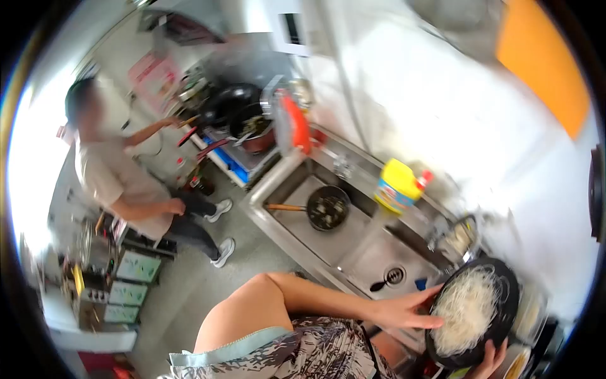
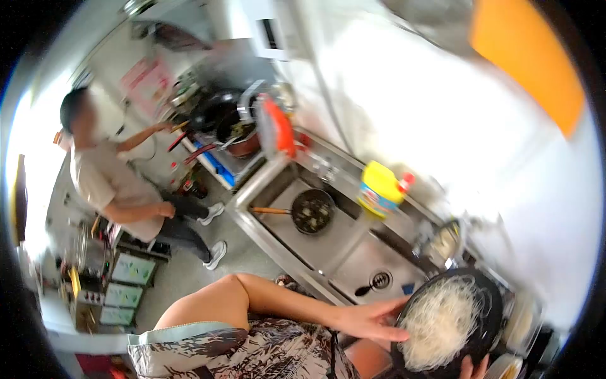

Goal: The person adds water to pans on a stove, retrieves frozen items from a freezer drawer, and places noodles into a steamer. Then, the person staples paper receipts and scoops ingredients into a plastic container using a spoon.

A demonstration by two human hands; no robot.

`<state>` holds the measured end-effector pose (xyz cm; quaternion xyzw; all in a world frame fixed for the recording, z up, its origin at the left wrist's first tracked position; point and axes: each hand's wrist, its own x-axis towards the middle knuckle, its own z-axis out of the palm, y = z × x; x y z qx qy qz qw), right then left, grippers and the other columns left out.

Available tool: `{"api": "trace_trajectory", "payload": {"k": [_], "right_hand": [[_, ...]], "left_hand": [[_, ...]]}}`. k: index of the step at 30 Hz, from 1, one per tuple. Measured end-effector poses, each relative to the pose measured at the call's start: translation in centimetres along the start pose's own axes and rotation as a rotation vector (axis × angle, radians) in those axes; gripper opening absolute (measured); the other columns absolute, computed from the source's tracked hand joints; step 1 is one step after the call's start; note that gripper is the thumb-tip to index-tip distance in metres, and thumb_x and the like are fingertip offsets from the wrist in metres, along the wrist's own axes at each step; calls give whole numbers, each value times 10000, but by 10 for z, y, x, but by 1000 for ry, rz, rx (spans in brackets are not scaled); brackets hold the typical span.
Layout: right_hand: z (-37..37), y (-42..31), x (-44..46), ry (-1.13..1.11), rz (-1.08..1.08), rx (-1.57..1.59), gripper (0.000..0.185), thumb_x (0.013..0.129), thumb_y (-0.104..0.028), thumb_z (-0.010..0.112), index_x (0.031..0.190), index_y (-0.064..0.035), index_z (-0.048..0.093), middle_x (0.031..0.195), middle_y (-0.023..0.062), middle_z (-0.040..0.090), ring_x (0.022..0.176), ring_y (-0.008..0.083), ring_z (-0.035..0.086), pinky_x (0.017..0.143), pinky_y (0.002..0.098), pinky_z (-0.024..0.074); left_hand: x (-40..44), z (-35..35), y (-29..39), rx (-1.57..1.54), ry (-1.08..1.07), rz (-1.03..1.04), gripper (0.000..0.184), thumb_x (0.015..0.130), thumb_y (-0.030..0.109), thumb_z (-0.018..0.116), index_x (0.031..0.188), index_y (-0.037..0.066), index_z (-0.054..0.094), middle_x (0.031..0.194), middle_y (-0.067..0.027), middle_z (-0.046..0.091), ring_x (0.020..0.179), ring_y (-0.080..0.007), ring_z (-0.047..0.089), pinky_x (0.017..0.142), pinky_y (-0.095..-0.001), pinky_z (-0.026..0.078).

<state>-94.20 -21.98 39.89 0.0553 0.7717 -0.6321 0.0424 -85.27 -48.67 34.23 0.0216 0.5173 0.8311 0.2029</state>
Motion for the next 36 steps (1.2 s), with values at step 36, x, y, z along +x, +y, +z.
{"api": "trace_trajectory", "payload": {"k": [36], "right_hand": [[433, 45, -123, -1666, 81, -17, 259, 915, -69, 553, 1163, 3, 544, 989, 36, 628, 830, 91, 596, 742, 231, 493]], "left_hand": [[-309, -73, -89, -772, 1506, 880, 555, 950, 375, 531, 1371, 43, 387, 1337, -114, 504, 1204, -231, 506, 1015, -385, 408]]}}
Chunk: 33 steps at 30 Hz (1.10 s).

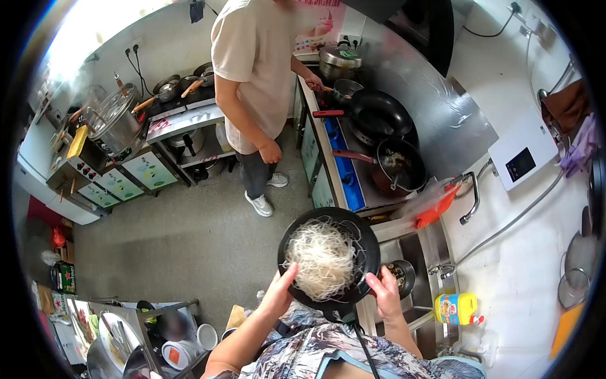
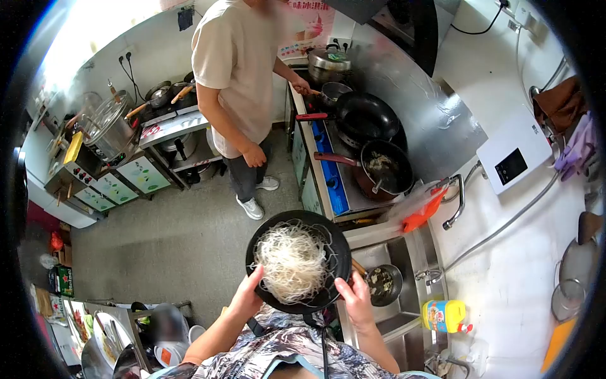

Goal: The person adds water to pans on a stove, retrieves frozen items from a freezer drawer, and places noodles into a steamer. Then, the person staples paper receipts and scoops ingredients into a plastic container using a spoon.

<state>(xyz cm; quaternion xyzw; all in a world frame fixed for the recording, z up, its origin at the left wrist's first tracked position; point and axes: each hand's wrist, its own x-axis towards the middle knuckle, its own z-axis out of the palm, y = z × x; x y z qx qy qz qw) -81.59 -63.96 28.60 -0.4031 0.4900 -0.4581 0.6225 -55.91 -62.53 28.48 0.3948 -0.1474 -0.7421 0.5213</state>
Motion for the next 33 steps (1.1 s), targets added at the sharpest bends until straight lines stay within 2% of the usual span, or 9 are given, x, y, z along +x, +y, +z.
{"api": "trace_trajectory", "payload": {"k": [1, 2, 7, 13, 17, 21, 23, 27, 33], "right_hand": [[4, -1, 3, -34, 20, -14, 256, 922, -76, 550, 1165, 6, 543, 990, 34, 626, 828, 88, 596, 742, 229, 497], [11, -2, 6, -4, 42, 15, 183, 914, -134, 599, 1040, -5, 570, 845, -25, 587, 709, 45, 488, 636, 199, 405], [17, -6, 28, -126, 38, -41, 178, 954, -169, 567, 1031, -9, 556, 878, -9, 592, 738, 47, 499, 647, 203, 419], [43, -5, 57, -191, 143, 7, 202, 982, -207, 526, 1028, -13, 554, 877, 0, 587, 763, 46, 498, 655, 204, 415], [76, -22, 86, -222, 23, -301, 262, 985, -256, 519, 928, -1, 544, 764, -29, 528, 702, 57, 442, 617, 235, 401], [110, -1, 120, -265, -48, -464, 331, 978, -294, 511, 829, 1, 486, 653, 57, 416, 634, 117, 380, 577, 311, 363], [124, 2, 122, -338, 30, -367, 342, 977, -293, 506, 813, 6, 472, 637, 69, 407, 621, 132, 369, 571, 321, 359], [205, -46, 151, -388, 49, -519, 305, 983, -273, 483, 868, 7, 513, 728, 159, 619, 668, 267, 610, 621, 372, 456], [220, -40, 162, -487, -105, -587, 276, 976, -249, 487, 877, 6, 524, 707, 176, 617, 665, 312, 619, 606, 395, 457]], "left_hand": [[-1, -1, 0, 8, 68, 26, 526, 964, 396, 493, 1341, 33, 441, 1317, -112, 535, 1187, -235, 530, 1004, -387, 424], [0, -7, -1, -9, 81, 35, 532, 967, 407, 477, 1343, 31, 444, 1324, -105, 532, 1196, -234, 524, 1012, -390, 415], [7, -20, 2, -177, 92, 60, 580, 961, 444, 476, 1351, 19, 425, 1327, -122, 519, 1210, -245, 506, 1013, -390, 412], [14, -36, 28, -157, 165, 133, 610, 964, 469, 445, 1377, 23, 397, 1369, -131, 479, 1239, -278, 477, 1045, -422, 374], [25, -58, 56, -186, 167, 145, 622, 960, 479, 444, 1387, 30, 386, 1373, -130, 474, 1237, -290, 479, 1043, -435, 377], [32, -78, 104, -151, 213, 200, 602, 967, 473, 434, 1377, 33, 399, 1347, -120, 498, 1212, -272, 499, 1015, -416, 404], [28, -94, 109, -137, 249, 248, 587, 972, 460, 428, 1369, 28, 405, 1333, -125, 511, 1190, -272, 518, 1000, -409, 418], [29, -135, 179, -118, 301, 249, 608, 971, 475, 420, 1367, 13, 396, 1340, -129, 501, 1187, -272, 517, 1014, -408, 405], [14, -140, 172, -203, 290, 413, 611, 980, 469, 402, 1376, 4, 378, 1342, -137, 496, 1182, -281, 516, 1009, -417, 403]]}}
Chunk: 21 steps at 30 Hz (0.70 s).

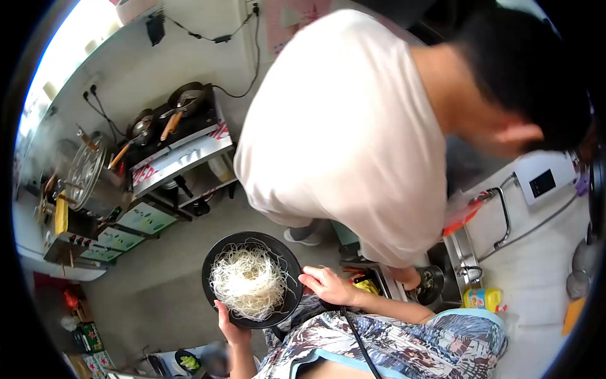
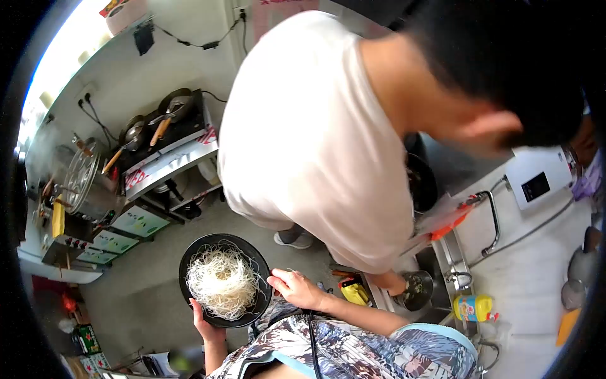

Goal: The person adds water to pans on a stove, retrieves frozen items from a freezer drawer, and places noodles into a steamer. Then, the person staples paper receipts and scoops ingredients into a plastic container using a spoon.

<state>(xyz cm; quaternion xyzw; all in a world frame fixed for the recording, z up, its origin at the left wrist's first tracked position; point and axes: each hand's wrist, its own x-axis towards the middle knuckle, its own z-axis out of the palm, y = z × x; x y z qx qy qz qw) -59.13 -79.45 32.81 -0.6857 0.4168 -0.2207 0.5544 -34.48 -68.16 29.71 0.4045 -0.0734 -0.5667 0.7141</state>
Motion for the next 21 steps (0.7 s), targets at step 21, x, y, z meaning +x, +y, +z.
{"api": "trace_trajectory", "payload": {"k": [21], "right_hand": [[-16, 15, 6, -234, -234, -138, 253, 952, -206, 541, 868, 33, 552, 690, 198, 556, 598, 276, 549, 571, 352, 425]], "left_hand": [[-70, 3, -57, -167, 190, 173, 558, 991, 460, 363, 1327, 25, 456, 1297, -137, 540, 1173, -277, 532, 1013, -419, 410]]}}
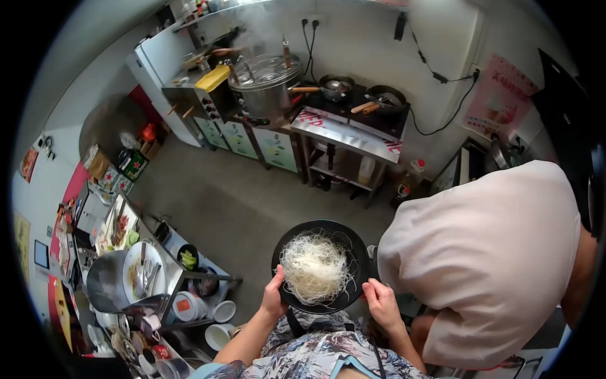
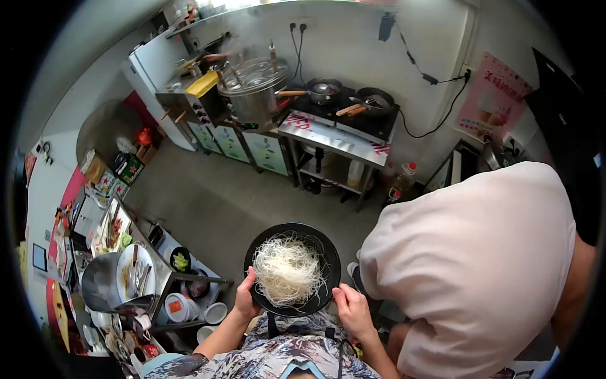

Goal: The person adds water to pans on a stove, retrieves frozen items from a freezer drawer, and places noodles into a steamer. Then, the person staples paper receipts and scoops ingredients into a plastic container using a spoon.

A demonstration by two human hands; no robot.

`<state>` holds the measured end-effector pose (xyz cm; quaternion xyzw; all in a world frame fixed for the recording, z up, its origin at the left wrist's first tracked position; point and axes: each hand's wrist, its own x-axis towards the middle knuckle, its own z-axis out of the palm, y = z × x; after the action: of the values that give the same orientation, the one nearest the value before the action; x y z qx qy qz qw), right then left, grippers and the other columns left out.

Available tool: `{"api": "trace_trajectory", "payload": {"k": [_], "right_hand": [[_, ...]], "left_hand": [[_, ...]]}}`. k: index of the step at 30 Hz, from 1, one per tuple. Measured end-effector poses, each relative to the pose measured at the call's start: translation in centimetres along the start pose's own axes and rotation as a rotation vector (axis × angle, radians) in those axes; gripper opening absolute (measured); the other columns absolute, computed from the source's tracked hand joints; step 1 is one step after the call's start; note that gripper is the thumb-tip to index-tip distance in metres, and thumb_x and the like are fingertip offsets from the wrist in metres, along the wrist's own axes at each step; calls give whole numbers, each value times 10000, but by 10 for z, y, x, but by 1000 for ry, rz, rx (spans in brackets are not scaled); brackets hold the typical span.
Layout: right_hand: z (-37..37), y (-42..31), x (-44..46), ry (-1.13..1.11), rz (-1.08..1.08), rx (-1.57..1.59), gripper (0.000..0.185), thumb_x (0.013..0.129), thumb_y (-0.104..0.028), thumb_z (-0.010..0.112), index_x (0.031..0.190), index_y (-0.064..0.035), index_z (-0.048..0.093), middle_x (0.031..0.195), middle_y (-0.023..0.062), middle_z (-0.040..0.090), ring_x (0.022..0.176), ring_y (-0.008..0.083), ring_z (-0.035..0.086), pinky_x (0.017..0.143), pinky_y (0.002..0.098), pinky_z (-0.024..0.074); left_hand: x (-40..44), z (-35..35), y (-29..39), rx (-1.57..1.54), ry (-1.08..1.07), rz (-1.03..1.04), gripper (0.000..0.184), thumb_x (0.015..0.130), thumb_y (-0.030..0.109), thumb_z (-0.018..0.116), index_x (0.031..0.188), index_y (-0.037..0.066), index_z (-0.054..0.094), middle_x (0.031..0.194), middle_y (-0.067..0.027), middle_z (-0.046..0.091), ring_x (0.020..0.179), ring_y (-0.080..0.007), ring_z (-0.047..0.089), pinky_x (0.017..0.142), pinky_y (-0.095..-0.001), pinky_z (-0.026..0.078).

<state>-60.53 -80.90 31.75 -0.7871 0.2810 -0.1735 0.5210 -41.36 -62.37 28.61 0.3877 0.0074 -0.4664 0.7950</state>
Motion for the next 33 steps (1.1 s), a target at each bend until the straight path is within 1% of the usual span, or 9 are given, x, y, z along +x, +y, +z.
{"api": "trace_trajectory", "payload": {"k": [3, 7, 8, 9, 14, 18, 26, 28, 33], "right_hand": [[-1, -1, -2, -33, 32, 50, 238, 949, -192, 542, 872, 31, 566, 701, 202, 567, 601, 279, 555, 571, 355, 427], [19, -1, 26, -56, -43, 61, 232, 943, -223, 532, 937, -3, 605, 855, 216, 629, 798, 372, 615, 682, 413, 471], [16, -7, 29, -64, -67, 5, 258, 943, -262, 525, 945, -16, 604, 862, 218, 625, 818, 397, 599, 702, 438, 466], [32, -6, 47, 49, -202, -18, 265, 945, -248, 536, 896, 9, 580, 834, 201, 618, 799, 373, 604, 697, 424, 464], [88, -56, 158, 32, -166, -45, 296, 952, -279, 497, 858, -9, 575, 835, 207, 610, 825, 410, 586, 711, 482, 449], [124, -81, 216, 61, -166, 1, 321, 949, -293, 484, 860, -12, 613, 849, 212, 642, 829, 419, 609, 737, 500, 472], [143, -114, 226, 58, -206, -67, 323, 909, -327, 530, 981, -21, 606, 961, 203, 625, 912, 376, 595, 774, 451, 491], [134, -121, 222, 60, -197, -80, 384, 909, -286, 559, 1163, 2, 569, 1111, 214, 600, 988, 363, 604, 842, 403, 496], [127, -153, 214, 118, -228, -92, 330, 871, -103, 639, 1165, 25, 563, 1089, 181, 601, 948, 305, 618, 829, 352, 495]], "left_hand": [[-3, 1, -1, -14, -8, -60, 534, 995, 440, 366, 1326, 31, 460, 1292, -132, 544, 1162, -279, 538, 1008, -420, 417], [2, 7, 23, -26, 54, 107, 451, 997, 365, 382, 1294, 43, 488, 1264, -102, 560, 1123, -262, 559, 986, -417, 440], [17, -38, 12, 201, 16, 317, 459, 993, 363, 395, 1296, 30, 482, 1261, -100, 557, 1124, -260, 554, 987, -426, 437], [27, -27, 34, 163, -28, 257, 486, 990, 386, 406, 1299, 17, 475, 1271, -104, 544, 1150, -262, 532, 1004, -433, 416], [97, -30, 144, 95, -46, 51, 584, 977, 480, 398, 1369, 48, 412, 1347, -121, 479, 1210, -283, 479, 1022, -441, 382], [134, -42, 208, 215, 67, 136, 667, 963, 521, 391, 1404, 22, 343, 1405, -143, 407, 1247, -300, 443, 1041, -441, 363], [133, -67, 245, 246, 159, 276, 545, 972, 420, 424, 1392, 73, 398, 1388, -96, 447, 1238, -284, 466, 1030, -468, 387], [131, -75, 233, 104, 170, 289, 477, 984, 317, 418, 1366, 31, 409, 1354, -87, 465, 1214, -249, 478, 1028, -425, 398], [115, -67, 218, -80, -24, 193, 532, 999, 418, 377, 1359, 29, 414, 1327, -126, 509, 1190, -260, 518, 1007, -408, 426]]}}
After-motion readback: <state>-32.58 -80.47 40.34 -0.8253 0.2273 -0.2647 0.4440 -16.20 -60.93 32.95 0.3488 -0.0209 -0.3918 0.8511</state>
